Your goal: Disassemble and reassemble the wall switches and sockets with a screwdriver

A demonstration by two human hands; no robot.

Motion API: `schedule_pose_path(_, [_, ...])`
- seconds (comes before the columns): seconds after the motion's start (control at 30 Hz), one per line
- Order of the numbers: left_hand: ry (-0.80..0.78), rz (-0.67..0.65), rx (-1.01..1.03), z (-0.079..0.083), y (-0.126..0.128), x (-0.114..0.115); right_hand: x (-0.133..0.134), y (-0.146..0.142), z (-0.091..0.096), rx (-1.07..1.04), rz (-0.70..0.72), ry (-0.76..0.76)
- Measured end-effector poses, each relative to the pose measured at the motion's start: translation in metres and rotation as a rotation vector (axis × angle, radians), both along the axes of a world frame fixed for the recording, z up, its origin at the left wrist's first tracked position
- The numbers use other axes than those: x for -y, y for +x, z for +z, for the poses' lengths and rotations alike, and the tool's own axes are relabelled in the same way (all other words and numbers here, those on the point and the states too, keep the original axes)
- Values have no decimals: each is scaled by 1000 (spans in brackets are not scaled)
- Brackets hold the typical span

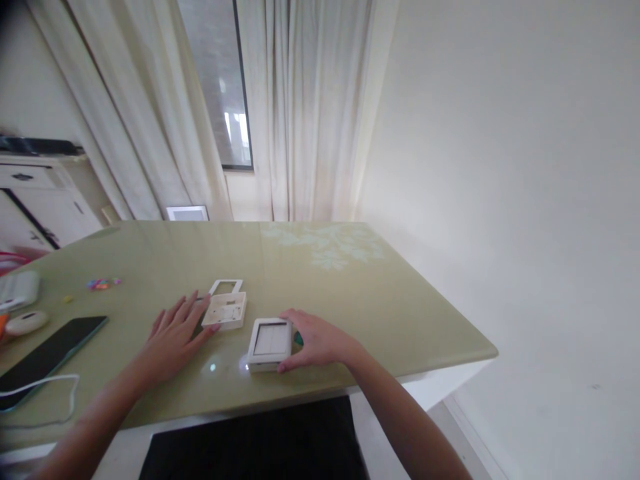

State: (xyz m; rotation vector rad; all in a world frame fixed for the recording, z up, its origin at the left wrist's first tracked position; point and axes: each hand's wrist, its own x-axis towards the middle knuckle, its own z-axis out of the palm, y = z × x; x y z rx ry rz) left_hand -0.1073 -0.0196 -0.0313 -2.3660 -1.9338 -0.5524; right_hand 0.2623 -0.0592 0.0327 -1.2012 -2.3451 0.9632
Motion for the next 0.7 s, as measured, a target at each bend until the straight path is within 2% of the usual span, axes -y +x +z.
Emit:
schedule_pose_path(0.07, [73, -97, 53, 3, 15, 6, 1, -1, 0, -14, -10, 11])
schedule_pose_path(0.13, [120, -284, 150, 7, 34, 14, 1, -1, 3, -30, -27, 25])
schedule_pose_path(0.23, [34, -458, 284, 8, 63, 28, 1, 2, 10, -44, -70, 55])
schedule_pose_path(0.33, [-60, -481, 353, 0, 86, 38, -4, 12, 18, -21, -148, 108])
schedule_pose_path(0.43, [-67, -470, 376, -10, 98, 45, -23, 21, 22, 55, -251, 159])
schedule_pose_path(0.53, [-51, -446, 382, -12, 102, 50, -59, 21, 16, 157, -302, 155])
schedule_pose_path(0.7, [-50, -463, 361, -4, 101, 54, -120, 0, -2, 245, -244, 96])
